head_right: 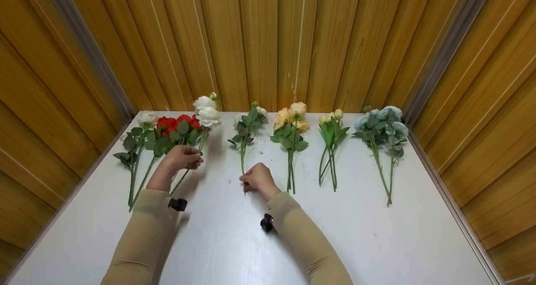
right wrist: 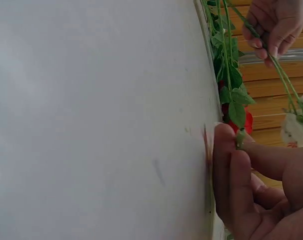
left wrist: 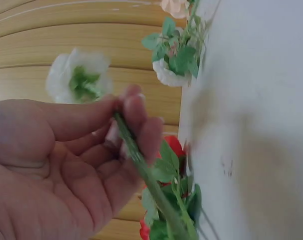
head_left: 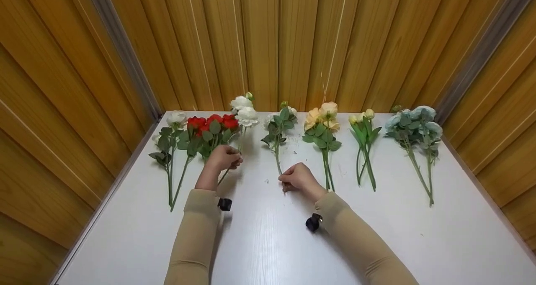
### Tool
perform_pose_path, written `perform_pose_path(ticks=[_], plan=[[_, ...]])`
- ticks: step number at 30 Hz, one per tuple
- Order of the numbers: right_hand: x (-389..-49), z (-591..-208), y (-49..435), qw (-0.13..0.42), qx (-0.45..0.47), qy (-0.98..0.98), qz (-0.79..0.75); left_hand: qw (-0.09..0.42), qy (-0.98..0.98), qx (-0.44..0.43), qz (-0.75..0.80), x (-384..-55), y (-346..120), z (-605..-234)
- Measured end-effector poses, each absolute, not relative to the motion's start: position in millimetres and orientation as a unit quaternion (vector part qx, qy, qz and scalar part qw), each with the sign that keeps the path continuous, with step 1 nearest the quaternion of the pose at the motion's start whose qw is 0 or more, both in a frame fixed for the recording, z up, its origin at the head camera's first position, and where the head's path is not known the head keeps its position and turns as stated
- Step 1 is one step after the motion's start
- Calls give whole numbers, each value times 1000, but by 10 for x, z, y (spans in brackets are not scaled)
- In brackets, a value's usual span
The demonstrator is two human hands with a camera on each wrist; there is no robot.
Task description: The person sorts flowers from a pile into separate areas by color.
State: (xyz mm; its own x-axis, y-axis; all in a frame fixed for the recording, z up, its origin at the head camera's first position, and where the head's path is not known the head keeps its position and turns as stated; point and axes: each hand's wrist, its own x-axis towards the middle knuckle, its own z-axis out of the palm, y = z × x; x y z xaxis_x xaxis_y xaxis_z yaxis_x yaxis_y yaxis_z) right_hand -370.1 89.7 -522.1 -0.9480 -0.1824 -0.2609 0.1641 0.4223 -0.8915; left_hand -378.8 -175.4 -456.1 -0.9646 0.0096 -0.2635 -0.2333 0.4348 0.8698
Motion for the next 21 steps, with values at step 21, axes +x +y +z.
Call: perform_pose_path(ticks=[21], plan=[[-3423,-5050,775,152,-112,823,-536,22,685,-43,727,-3820,-1085,-4630]])
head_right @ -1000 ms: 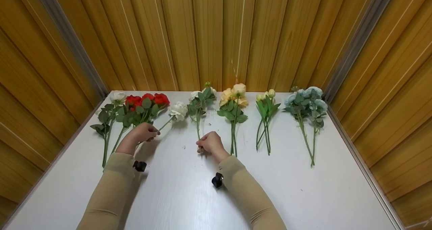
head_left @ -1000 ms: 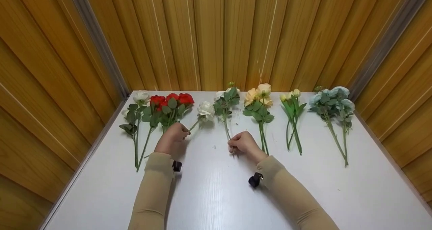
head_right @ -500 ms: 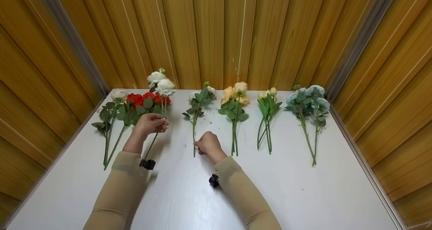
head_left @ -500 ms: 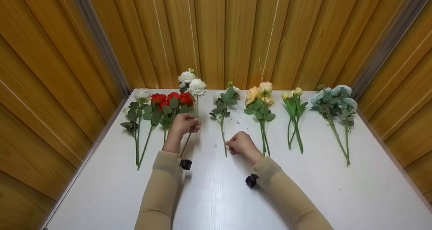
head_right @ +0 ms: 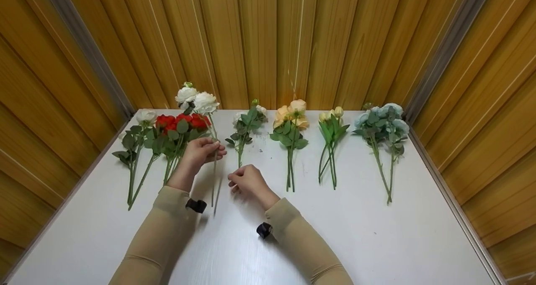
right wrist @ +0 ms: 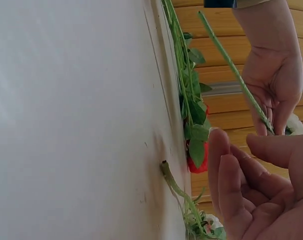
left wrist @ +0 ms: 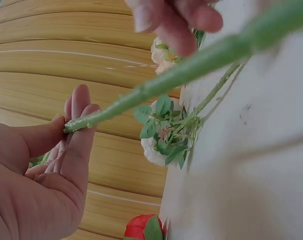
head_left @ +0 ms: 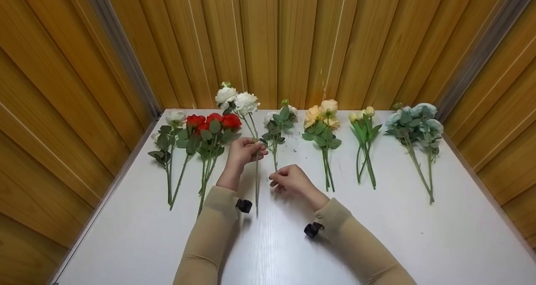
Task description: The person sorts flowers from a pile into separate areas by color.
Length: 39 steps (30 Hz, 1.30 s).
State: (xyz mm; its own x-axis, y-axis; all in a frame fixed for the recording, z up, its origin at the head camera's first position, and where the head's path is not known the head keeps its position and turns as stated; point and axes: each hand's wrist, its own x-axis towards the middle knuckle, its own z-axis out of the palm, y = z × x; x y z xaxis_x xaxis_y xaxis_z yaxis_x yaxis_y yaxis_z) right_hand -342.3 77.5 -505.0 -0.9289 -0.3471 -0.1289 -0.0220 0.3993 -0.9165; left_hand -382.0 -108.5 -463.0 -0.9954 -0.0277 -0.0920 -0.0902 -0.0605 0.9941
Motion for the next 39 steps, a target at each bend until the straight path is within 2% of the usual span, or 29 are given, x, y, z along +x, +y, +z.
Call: perform_pose_path(ticks=[4,13,19,26,33,39], plan=[[-3372,-5045,729,150,-147,804,-556,23,675,-43,736,-3829,-953,-4655],[-3355,-5029,669,79,-167,824,-535,10,680,-27,732,-3840,-750,-4704],[-3426,-4994,723,79,-160,834,-523,21,718,-14,695,-3834,-791,-4712],[-3640,-4970,872,85,-97,830,-543,12,779,-54,625,-3822,-1107,-4769],[-3869,-4994,1024,82,-51,826,-555,-25,835,-106,540,-3821,-1572,-4799],[-3989,-5074,1046,106,-13,828,-551,-53,884,-167,433,-3791,-1890,-4810]])
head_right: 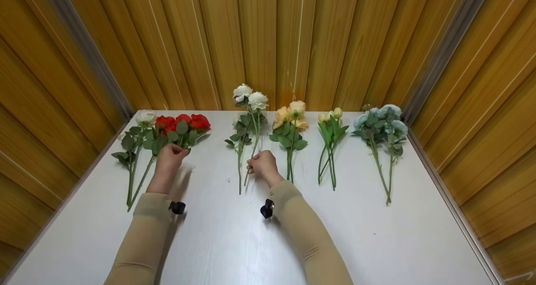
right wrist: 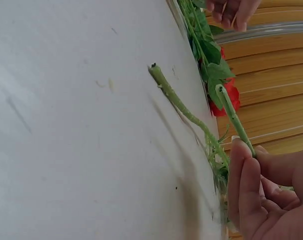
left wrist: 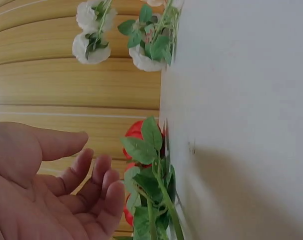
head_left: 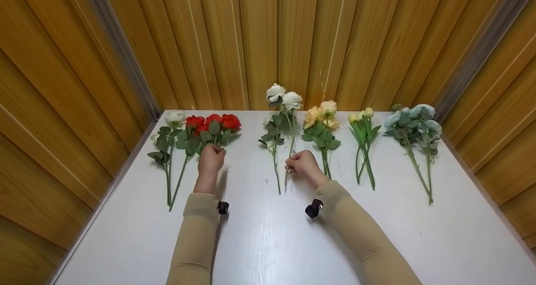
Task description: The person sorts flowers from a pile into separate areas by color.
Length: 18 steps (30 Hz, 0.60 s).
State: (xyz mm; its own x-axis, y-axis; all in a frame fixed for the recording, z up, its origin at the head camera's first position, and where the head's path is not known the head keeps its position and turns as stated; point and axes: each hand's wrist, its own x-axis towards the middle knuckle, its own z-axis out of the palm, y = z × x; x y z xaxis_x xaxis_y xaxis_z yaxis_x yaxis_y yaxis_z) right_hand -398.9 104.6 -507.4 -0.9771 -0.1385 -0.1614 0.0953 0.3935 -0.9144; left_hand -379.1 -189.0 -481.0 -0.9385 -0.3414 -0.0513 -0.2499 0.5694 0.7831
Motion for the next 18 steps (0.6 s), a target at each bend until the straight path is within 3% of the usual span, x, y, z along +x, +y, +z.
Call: perform_pose_path(ticks=[9,18], plan=[[-4048,-5176,1093,199,49,808,-552,38,-921,225,-316,-3719,-2177,-4907],[-4066,-5163,1109,210,39,829,-517,-13,-938,207,-277,-3701,-2306,-4958]])
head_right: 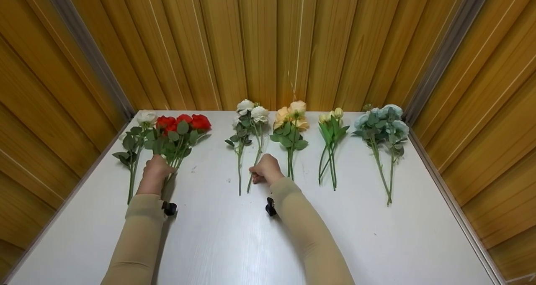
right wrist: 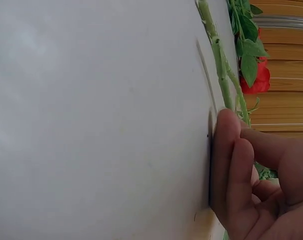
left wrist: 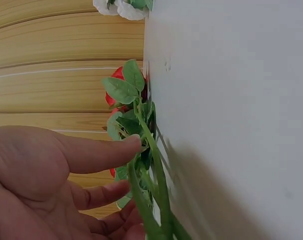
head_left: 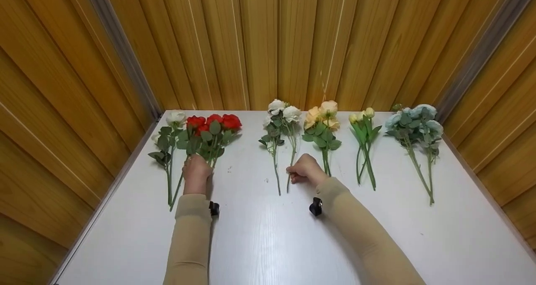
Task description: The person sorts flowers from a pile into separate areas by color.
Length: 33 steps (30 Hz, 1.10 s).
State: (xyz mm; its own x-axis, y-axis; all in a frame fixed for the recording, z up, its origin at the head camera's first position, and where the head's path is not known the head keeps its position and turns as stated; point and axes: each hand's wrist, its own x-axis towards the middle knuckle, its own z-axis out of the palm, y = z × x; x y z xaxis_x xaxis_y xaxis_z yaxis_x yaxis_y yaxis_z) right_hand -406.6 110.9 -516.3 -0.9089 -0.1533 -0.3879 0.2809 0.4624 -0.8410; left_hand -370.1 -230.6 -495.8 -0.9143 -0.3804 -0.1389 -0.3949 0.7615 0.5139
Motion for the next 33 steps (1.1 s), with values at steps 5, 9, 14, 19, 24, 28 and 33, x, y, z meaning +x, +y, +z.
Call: perform_pose_path(ticks=[5,9,14,19,24,28,33], plan=[[-4068,-5171,1103,205,35,846,-492,45,943,-207,258,-3716,-2337,-4969],[-4066,-5175,1107,197,28,850,-488,47,940,-214,262,-3715,-2349,-4958],[-4065,-5187,1112,191,32,845,-498,49,936,-201,285,-3710,-2374,-4921],[-4061,-5213,1121,192,34,842,-503,41,921,-191,337,-3712,-2386,-4899],[-4041,-5215,1138,199,34,830,-519,27,874,-201,442,-3725,-2398,-4913],[-4020,-5190,1151,194,30,828,-525,19,834,-210,509,-3712,-2401,-4896],[-3997,-5131,1112,173,22,831,-529,-16,821,-202,534,-3690,-2372,-4811]])
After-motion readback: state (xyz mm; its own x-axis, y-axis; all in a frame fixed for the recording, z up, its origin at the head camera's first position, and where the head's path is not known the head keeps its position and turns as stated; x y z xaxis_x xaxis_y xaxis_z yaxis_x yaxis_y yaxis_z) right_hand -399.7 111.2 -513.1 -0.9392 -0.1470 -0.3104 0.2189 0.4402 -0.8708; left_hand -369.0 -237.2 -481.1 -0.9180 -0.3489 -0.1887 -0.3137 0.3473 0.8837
